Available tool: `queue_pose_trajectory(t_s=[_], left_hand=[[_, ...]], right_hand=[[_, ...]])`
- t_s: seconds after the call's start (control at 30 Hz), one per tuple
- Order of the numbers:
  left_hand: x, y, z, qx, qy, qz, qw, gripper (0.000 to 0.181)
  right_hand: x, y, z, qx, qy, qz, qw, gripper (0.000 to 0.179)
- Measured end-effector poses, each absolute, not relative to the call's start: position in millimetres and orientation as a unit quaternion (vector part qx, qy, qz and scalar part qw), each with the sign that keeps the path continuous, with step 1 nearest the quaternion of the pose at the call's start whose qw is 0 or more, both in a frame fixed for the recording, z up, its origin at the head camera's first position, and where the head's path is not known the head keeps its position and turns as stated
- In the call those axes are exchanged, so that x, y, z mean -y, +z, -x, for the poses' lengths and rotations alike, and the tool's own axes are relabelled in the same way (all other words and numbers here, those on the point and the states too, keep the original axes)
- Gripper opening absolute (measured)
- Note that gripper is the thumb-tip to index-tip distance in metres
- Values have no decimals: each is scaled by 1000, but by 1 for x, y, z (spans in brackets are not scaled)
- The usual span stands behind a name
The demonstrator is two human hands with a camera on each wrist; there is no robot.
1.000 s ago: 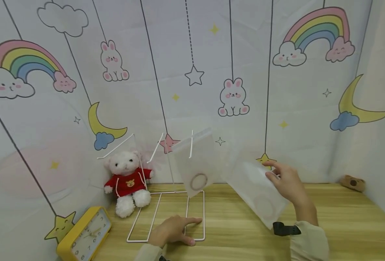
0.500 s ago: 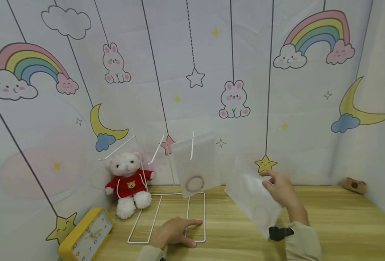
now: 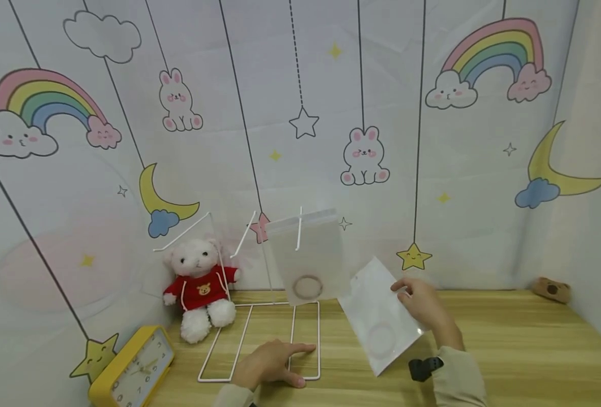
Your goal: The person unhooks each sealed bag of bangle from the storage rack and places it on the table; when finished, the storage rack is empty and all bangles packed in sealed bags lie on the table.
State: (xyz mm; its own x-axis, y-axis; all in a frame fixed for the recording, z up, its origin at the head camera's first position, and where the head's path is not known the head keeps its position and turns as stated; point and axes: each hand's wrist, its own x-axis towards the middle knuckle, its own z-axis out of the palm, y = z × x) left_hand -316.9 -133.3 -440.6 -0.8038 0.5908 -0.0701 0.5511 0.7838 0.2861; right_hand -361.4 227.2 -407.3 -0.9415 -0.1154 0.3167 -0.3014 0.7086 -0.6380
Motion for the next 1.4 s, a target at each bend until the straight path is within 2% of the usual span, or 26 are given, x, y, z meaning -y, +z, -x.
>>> queue_pose_trajectory(t_s=[0.63,0.87,1.13,1.4], left_hand=[[132,-443,316,-944,127,-297,71,70],[133,-443,317,-943,134,-296,73,71],[133,-441,318,-939,140,-306,70,71],[134,-442,318,-939,145,-302,78,71]], right_hand=[[-217,-425,355,890,436,-126,-45,7],[-215,-423,352,885,430,-142,-109,10],[-214,-418,351,896,404,-116,-140,15],[-218,-411,347,913,382,-85,-118,19]])
